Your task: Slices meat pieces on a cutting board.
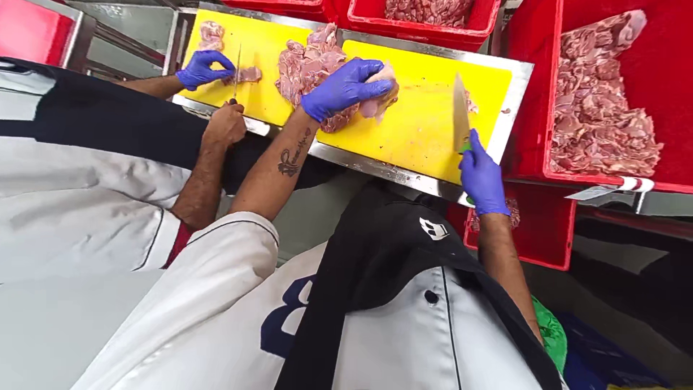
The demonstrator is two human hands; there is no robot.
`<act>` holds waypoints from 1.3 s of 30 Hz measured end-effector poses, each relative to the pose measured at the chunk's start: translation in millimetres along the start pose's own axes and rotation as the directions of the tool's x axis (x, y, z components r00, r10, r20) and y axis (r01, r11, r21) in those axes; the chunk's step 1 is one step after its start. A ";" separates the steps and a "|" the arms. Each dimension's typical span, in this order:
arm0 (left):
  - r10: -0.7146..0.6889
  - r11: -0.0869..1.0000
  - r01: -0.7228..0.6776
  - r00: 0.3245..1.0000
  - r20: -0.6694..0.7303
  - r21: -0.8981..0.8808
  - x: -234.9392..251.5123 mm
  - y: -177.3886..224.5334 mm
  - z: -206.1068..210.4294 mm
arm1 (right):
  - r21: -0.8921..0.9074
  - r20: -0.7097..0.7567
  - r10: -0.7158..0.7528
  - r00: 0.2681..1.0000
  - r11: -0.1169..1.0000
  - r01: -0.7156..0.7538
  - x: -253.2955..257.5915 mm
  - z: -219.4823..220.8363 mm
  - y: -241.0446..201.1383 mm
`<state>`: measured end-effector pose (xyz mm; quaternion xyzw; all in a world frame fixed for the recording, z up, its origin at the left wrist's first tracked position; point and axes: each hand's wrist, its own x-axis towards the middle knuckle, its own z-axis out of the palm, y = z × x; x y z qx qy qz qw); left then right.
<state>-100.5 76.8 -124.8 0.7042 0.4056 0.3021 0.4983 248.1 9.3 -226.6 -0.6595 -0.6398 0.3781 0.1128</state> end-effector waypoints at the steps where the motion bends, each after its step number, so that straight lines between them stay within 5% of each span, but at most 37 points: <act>1: -0.008 0.997 0.006 1.000 -0.026 -0.072 4.6 -1.4 10.3 | -0.003 -0.009 0.018 1.000 1.000 -0.018 -1.1 -4.2 5.8; 6: -0.234 0.892 0.153 0.961 -0.146 -0.425 26.5 -12.9 69.0 | -0.043 -0.050 -0.025 0.998 0.999 0.023 -9.7 -30.3 -1.6; 8: -0.355 0.935 0.342 0.910 -0.214 -0.093 21.3 -38.6 90.5 | -0.021 -0.100 -0.089 0.991 0.996 0.087 -24.2 -38.0 -6.9; 10: -0.448 0.736 0.528 0.849 -0.279 0.425 7.7 -77.1 109.4 | -0.027 -0.075 -0.141 0.987 0.990 0.140 -45.0 -33.1 -10.8; 11: -0.463 0.642 0.564 0.825 -0.324 0.519 3.4 -89.5 113.9 | -0.048 -0.037 -0.160 0.986 0.986 0.158 -52.7 -26.7 -13.0; 13: -0.428 0.607 0.571 0.821 -0.378 0.552 4.7 -98.4 109.9 | -0.106 0.042 -0.192 0.981 0.975 0.195 -63.1 -9.6 -16.5; 16: -0.330 0.722 0.480 0.872 -0.362 0.498 7.6 -102.6 109.4 | -0.221 0.135 -0.224 0.965 0.943 0.249 -80.2 2.3 -16.7; 19: -0.406 0.703 0.490 0.871 -0.275 0.515 12.9 -93.5 113.6 | -0.330 0.204 -0.193 0.960 0.909 0.253 -85.5 0.3 -19.7; 26: -0.467 0.706 0.451 0.876 -0.119 0.546 31.4 -97.8 100.9 | -0.309 0.140 -0.242 0.960 0.911 0.275 7.5 42.3 -60.4; 30: -0.378 0.904 0.385 0.923 -0.071 0.188 21.8 -90.7 89.7 | -0.185 0.169 -0.278 0.946 0.933 0.308 6.0 25.4 -42.5; 32: -0.407 0.910 0.392 0.907 -0.111 -0.135 12.5 -78.1 91.9 | -0.163 0.144 -0.263 0.954 0.945 0.285 3.8 9.9 -26.4; 34: -0.473 0.875 0.433 0.859 -0.196 -0.217 -3.5 -75.3 101.1 | -0.152 0.084 -0.249 0.965 0.954 0.259 -11.9 2.3 -21.7; 36: -0.508 0.829 0.554 0.805 -0.306 0.081 -17.4 -83.5 106.3 | -0.096 0.101 -0.265 0.959 0.957 0.274 -28.0 4.2 -25.5; 39: -0.555 0.606 0.691 0.722 -0.414 0.393 -35.3 -91.5 111.8 | 0.219 0.337 -0.196 0.921 0.968 0.126 -38.6 22.7 -14.1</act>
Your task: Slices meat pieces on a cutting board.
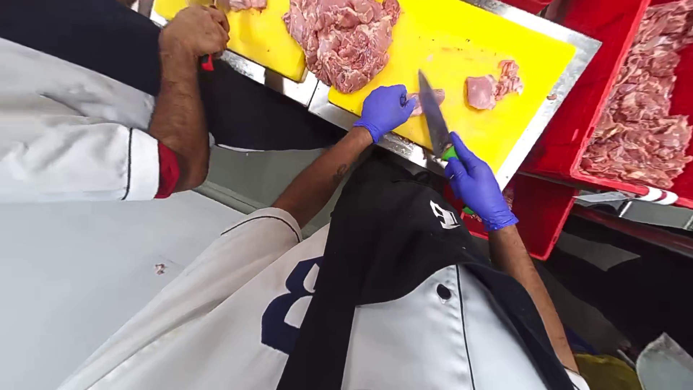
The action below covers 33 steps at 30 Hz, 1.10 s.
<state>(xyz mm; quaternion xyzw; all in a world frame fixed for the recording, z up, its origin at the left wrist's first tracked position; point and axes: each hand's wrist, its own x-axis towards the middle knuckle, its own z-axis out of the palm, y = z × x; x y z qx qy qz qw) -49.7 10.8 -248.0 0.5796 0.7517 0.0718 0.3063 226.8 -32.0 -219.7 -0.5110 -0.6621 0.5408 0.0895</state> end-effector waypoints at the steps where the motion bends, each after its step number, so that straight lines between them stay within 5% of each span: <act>1: -0.037 0.999 0.037 0.999 -0.006 0.028 0.1 -0.4 -3.6 | 0.156 0.035 0.040 0.999 0.987 -0.045 4.4 3.4 8.2; 3: -0.020 1.000 0.020 0.998 -0.058 -0.002 -0.9 -3.0 -4.2 | 0.287 -0.045 0.086 0.995 0.955 -0.070 9.0 8.3 15.6; 5: 0.176 0.981 -0.188 0.967 -0.183 -0.054 1.5 -9.7 2.1 | 0.002 -0.151 0.019 0.988 1.000 -0.019 8.1 7.9 1.3; 7: 0.390 0.902 -0.424 0.881 -0.268 -0.080 7.1 -14.5 10.7 | -0.384 -0.109 -0.089 0.990 0.922 0.041 -7.6 4.6 -23.9; 11: 0.470 0.881 -0.471 0.861 -0.196 0.042 9.2 -10.5 16.3 | -0.693 0.045 -0.068 0.997 0.717 0.080 -40.6 -6.9 -42.0; 20: 0.505 0.860 -0.508 0.837 -0.212 0.046 11.0 -13.5 14.1 | -0.527 -0.037 -0.178 0.983 0.840 0.132 75.3 27.7 -55.4; 25: 0.434 0.833 -0.516 0.832 -0.345 -0.197 23.6 -6.8 8.6 | -0.501 -0.089 -0.136 0.987 0.862 0.074 27.9 -13.2 -52.9; 30: 0.558 0.825 -0.565 0.802 -0.213 0.034 36.7 11.9 23.9 | -0.699 -0.033 -0.022 0.999 0.715 -0.007 -19.9 -26.3 -34.1; 33: 0.571 0.820 -0.567 0.798 -0.195 0.077 38.0 13.2 26.2 | -0.659 -0.036 -0.030 0.999 0.752 -0.001 13.3 -17.1 -31.6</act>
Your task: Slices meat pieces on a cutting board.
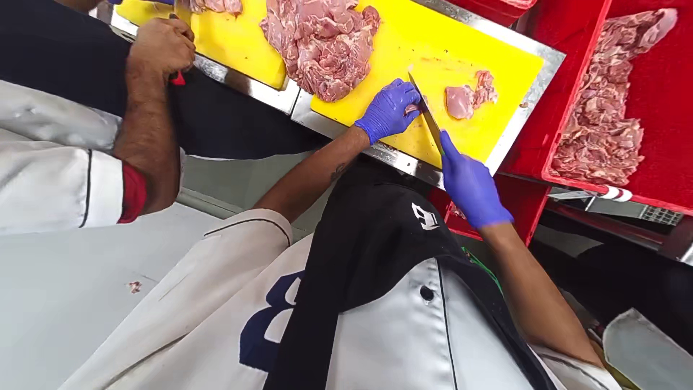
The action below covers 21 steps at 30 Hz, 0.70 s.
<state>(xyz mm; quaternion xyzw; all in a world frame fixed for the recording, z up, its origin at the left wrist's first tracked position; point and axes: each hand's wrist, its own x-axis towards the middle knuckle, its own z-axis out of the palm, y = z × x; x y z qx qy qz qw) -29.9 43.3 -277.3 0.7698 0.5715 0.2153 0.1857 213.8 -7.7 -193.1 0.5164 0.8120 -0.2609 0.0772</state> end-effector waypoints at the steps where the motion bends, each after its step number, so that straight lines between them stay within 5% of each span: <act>1: 0.003 1.000 -0.003 1.000 0.003 0.001 -0.6 0.3 0.5 | 0.039 -0.026 -0.002 1.000 0.999 0.003 19.2 5.8 -5.5; 8: -0.201 0.979 0.199 0.974 0.103 0.032 -22.1 2.8 -26.1 | 0.281 -0.155 -0.041 0.987 0.956 0.083 53.9 -5.2 0.2; 14: -0.436 0.900 0.436 0.900 -0.008 -0.011 6.4 -24.5 -50.2 | 0.620 -0.174 0.102 0.979 0.784 0.028 24.0 -20.2 31.5; 18: -0.115 0.993 0.111 0.951 0.288 0.028 12.1 20.9 -19.7 | 0.742 -0.169 0.219 0.961 0.670 -0.022 3.6 -22.0 42.1; 21: 0.063 0.998 -0.067 0.843 0.535 -0.011 -6.7 53.4 -13.6 | 0.768 -0.181 0.271 0.945 0.640 -0.037 -16.9 -15.7 46.5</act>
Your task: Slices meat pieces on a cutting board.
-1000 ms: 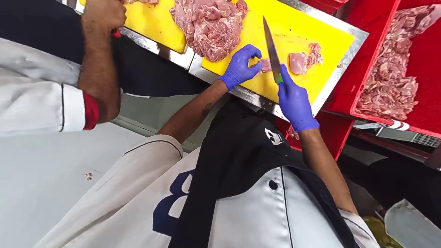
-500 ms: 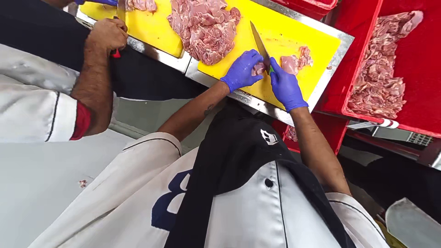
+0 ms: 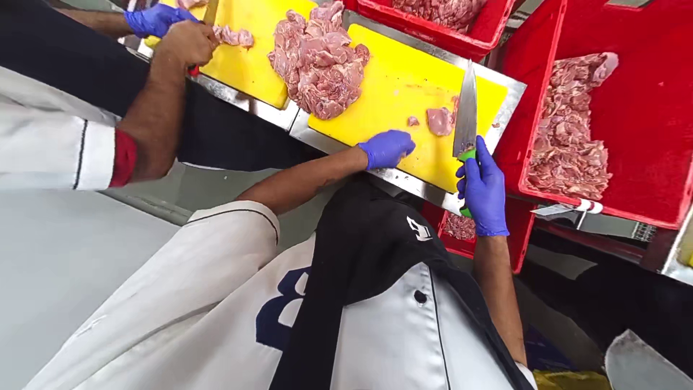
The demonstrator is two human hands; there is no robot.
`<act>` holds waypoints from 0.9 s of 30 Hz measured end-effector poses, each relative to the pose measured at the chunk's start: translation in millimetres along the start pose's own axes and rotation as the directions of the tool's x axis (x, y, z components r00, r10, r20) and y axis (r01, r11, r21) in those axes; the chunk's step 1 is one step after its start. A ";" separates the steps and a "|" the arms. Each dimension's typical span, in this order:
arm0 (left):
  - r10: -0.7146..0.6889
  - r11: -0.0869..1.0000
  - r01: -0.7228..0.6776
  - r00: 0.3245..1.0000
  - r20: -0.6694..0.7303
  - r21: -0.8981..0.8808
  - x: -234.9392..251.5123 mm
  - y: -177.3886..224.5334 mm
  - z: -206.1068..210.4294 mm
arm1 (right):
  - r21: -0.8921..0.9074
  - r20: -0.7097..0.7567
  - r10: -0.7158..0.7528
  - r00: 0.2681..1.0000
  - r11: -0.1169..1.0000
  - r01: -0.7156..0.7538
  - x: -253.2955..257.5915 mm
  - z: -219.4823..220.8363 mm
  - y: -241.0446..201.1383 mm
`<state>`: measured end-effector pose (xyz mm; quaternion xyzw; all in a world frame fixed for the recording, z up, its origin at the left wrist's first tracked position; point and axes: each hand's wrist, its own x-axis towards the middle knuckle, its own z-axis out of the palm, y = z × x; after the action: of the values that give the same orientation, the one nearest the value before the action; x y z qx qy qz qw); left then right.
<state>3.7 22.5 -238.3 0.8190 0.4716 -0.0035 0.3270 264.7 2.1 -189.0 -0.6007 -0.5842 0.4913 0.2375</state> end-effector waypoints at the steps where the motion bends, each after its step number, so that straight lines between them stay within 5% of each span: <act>1: 0.083 0.996 -0.078 0.991 0.109 -0.048 -2.4 1.6 -8.6 | 0.005 -0.012 0.006 1.000 1.000 -0.006 -7.2 -1.4 1.9; 3: 0.287 0.938 -0.229 0.934 0.214 -0.261 3.3 -4.1 -40.4 | 0.022 -0.022 0.007 1.000 1.000 -0.006 -21.8 -1.9 8.1; 5: 0.312 0.823 -0.249 0.949 0.039 -0.510 23.3 -11.7 -83.3 | 0.017 -0.018 0.014 1.000 1.000 -0.013 -34.0 1.1 16.8; 7: -0.021 0.794 -0.174 0.950 -0.313 -0.582 61.7 -26.1 -119.1 | -0.015 -0.008 0.023 1.000 1.000 -0.023 -41.6 7.7 26.3; 9: -0.414 0.812 0.016 0.719 -0.558 -0.583 103.9 -50.3 -140.5 | -0.059 0.013 0.011 1.000 0.998 -0.010 -45.1 19.4 33.3; 10: -0.480 0.807 0.070 0.657 -0.582 -0.586 115.1 -60.4 -143.3 | -0.082 0.028 -0.001 1.000 0.997 0.003 -47.0 25.8 35.1; 12: -0.393 0.862 0.154 0.804 -0.446 -0.482 121.1 -59.6 -129.6 | -0.126 0.067 -0.040 0.997 0.991 0.048 -49.7 31.7 38.3; 14: -0.265 0.940 0.227 0.956 -0.124 -0.256 117.2 -40.6 -100.6 | -0.154 0.141 -0.067 0.988 0.984 0.089 -52.3 39.1 37.8; 16: -0.243 0.963 0.244 0.970 0.025 -0.112 116.1 -20.9 -70.8 | -0.189 0.222 -0.088 0.971 0.973 0.132 -50.5 46.5 37.9; 27: -0.208 0.978 0.205 0.973 0.101 0.041 117.7 7.3 -63.8 | -0.353 0.445 -0.134 0.885 0.883 0.311 -16.6 63.5 20.7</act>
<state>55.4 145.0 -221.2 0.7691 0.5361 -0.0877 0.3367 222.0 -36.0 -227.3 -0.4484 -0.7778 0.4392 0.0332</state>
